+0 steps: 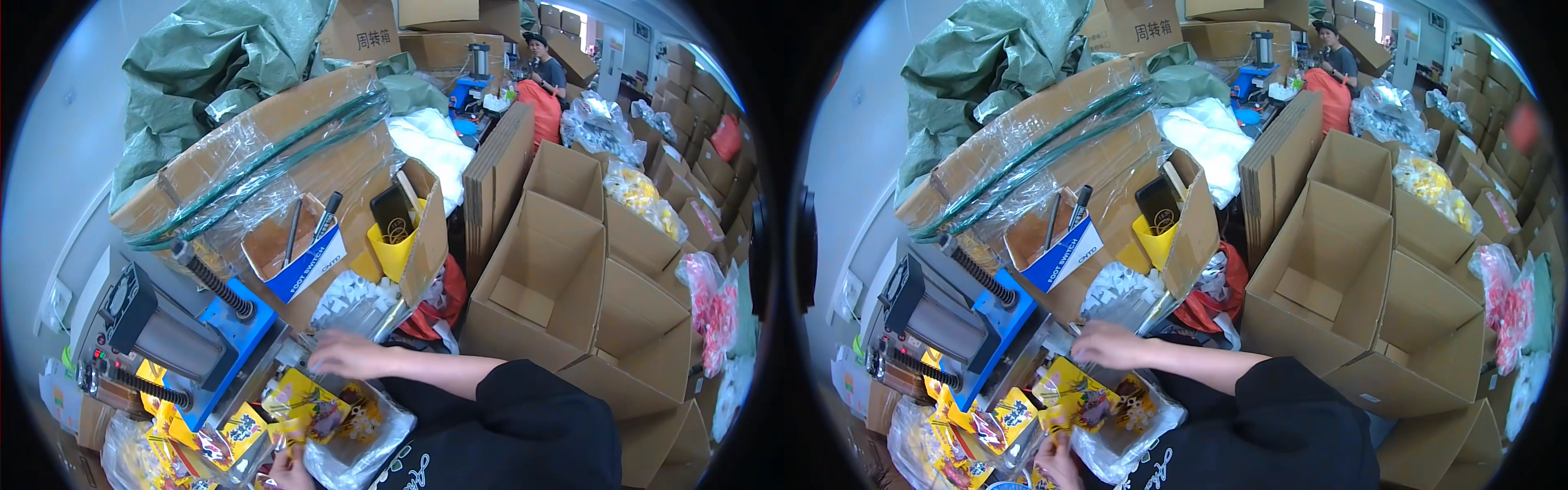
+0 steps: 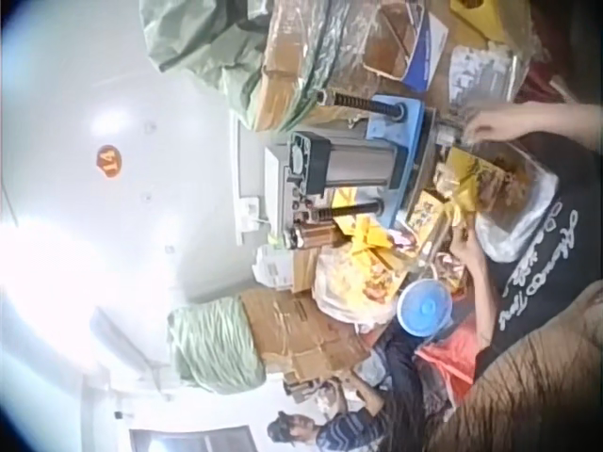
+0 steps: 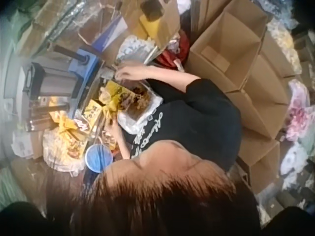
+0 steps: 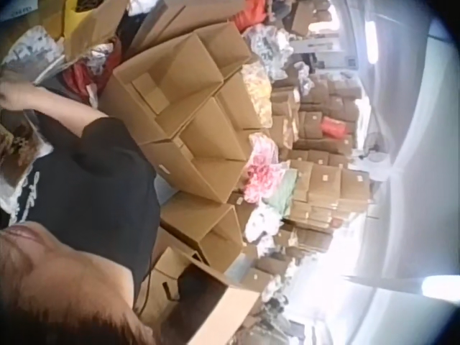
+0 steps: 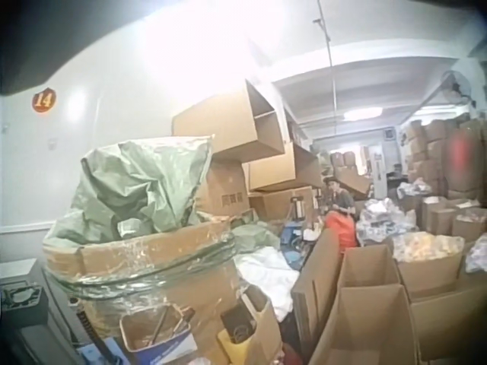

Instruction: Placing small components into yellow bags and sealing them using a mechanical press machine.

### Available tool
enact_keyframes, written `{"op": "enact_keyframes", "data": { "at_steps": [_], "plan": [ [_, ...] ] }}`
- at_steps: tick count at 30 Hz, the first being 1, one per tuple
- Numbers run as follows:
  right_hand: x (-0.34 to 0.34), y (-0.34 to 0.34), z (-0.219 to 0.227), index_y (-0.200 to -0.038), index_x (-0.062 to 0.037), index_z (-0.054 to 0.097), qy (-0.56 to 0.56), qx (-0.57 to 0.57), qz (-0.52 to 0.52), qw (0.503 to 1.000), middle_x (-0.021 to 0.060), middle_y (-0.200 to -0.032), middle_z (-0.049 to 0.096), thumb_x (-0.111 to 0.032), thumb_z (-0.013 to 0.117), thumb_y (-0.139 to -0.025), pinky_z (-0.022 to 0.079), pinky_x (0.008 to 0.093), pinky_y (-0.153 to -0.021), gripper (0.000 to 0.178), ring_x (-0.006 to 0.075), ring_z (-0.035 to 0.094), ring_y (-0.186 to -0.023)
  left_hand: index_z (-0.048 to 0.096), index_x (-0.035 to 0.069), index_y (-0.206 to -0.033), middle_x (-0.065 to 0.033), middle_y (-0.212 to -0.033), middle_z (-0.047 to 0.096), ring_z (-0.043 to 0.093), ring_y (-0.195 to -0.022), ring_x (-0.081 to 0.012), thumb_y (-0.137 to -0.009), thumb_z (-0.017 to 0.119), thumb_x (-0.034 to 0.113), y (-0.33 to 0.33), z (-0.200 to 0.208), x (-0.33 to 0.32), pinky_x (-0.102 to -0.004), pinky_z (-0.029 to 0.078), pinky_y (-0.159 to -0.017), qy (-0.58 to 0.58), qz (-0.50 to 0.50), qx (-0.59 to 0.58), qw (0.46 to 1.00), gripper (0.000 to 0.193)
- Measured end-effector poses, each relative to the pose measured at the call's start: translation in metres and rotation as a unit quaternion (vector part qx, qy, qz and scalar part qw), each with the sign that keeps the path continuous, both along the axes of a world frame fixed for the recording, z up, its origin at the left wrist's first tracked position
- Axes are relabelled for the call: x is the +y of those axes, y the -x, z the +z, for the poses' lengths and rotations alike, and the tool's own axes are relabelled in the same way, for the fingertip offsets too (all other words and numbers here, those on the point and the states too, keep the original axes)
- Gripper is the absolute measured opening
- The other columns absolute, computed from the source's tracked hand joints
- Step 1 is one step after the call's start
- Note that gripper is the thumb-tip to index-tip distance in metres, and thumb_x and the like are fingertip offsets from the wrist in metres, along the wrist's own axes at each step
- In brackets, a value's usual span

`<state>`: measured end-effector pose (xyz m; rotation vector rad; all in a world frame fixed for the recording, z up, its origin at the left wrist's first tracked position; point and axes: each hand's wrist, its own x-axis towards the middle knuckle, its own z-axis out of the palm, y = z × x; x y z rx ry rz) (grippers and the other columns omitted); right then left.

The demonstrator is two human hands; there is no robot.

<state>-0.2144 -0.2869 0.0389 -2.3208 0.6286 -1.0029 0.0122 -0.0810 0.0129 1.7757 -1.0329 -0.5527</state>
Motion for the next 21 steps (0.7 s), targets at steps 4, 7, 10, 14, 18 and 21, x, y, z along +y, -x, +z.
{"op": "enact_keyframes", "data": {
  "at_steps": [4, 7, 10, 14, 18, 21],
  "plan": [
    [0.028, -0.022, 0.019, -0.092, -0.0115, 0.067, -0.038, 0.148, 0.19, 0.97, 0.0087, -0.091, 0.067, -0.026, 0.067, -0.078, 0.048, 0.0412, -0.08, 0.02, 0.03, 0.061, -0.089, 0.069, -0.002, -0.095, -0.0091, -0.091, 0.07, 0.063, -0.086, -0.0164, -0.084, 0.067, 0.013, 0.011, -0.047, 0.003, -0.0329, 0.048, -0.084, -0.022, -0.078, 0.061, 0.995, 0.019],
    [0.026, -0.034, 0.014, -0.092, -0.0097, 0.068, -0.108, 0.147, 0.273, 0.945, 0.0104, -0.087, 0.069, -0.024, 0.066, -0.078, 0.05, 0.0397, -0.076, 0.02, 0.0289, 0.065, -0.085, 0.067, -0.007, -0.091, -0.0023, -0.079, 0.064, 0.057, -0.074, -0.0098, -0.085, 0.07, 0.016, 0.035, -0.03, 0.002, -0.0271, 0.048, -0.07, -0.019, -0.099, 0.081, 0.992, 0.024],
    [0.02, -0.03, 0.011, -0.102, -0.006, 0.067, -0.189, 0.138, 0.243, 0.941, 0.0121, -0.096, 0.069, -0.025, 0.062, -0.086, 0.05, 0.0376, -0.082, 0.025, 0.029, 0.065, -0.093, 0.068, -0.006, -0.09, -0.0032, -0.073, 0.066, 0.057, -0.07, -0.0069, -0.085, 0.069, 0.015, 0.034, -0.028, -0.003, -0.0254, 0.048, -0.067, -0.126, -0.07, 0.003, 0.99, 0.021],
    [0.012, -0.014, 0.02, -0.1, -0.0105, 0.069, -0.07, 0.181, 0.175, 0.965, 0.0093, -0.097, 0.069, -0.024, 0.066, -0.083, 0.05, 0.0409, -0.082, 0.022, 0.0312, 0.064, -0.093, 0.068, -0.006, -0.087, -0.0099, -0.073, 0.068, 0.062, -0.068, -0.0123, -0.084, 0.07, 0.016, 0.04, -0.032, -0.01, -0.0264, 0.047, -0.064, 0.011, -0.047, 0.017, 0.999, 0.022],
    [0.015, -0.025, 0.02, -0.099, -0.0079, 0.069, -0.135, 0.167, 0.247, 0.945, 0.0106, -0.095, 0.07, -0.025, 0.067, -0.082, 0.05, 0.038, -0.079, 0.024, 0.0311, 0.066, -0.09, 0.069, -0.004, -0.093, -0.0059, -0.075, 0.067, 0.059, -0.07, -0.0093, -0.086, 0.068, 0.015, 0.039, -0.036, -0.008, -0.0252, 0.047, -0.065, 0.001, -0.12, 0.08, 0.99, 0.02],
    [0.017, -0.029, 0.017, -0.099, -0.0066, 0.069, -0.23, 0.143, 0.247, 0.93, 0.0118, -0.096, 0.07, -0.026, 0.066, -0.084, 0.05, 0.0364, -0.078, 0.024, 0.0307, 0.066, -0.09, 0.069, -0.002, -0.093, -0.0053, -0.073, 0.066, 0.058, -0.068, -0.0084, -0.086, 0.068, 0.016, 0.037, -0.032, -0.009, -0.0247, 0.046, -0.064, -0.066, -0.1, 0.156, 0.98, 0.02]
  ]
}}
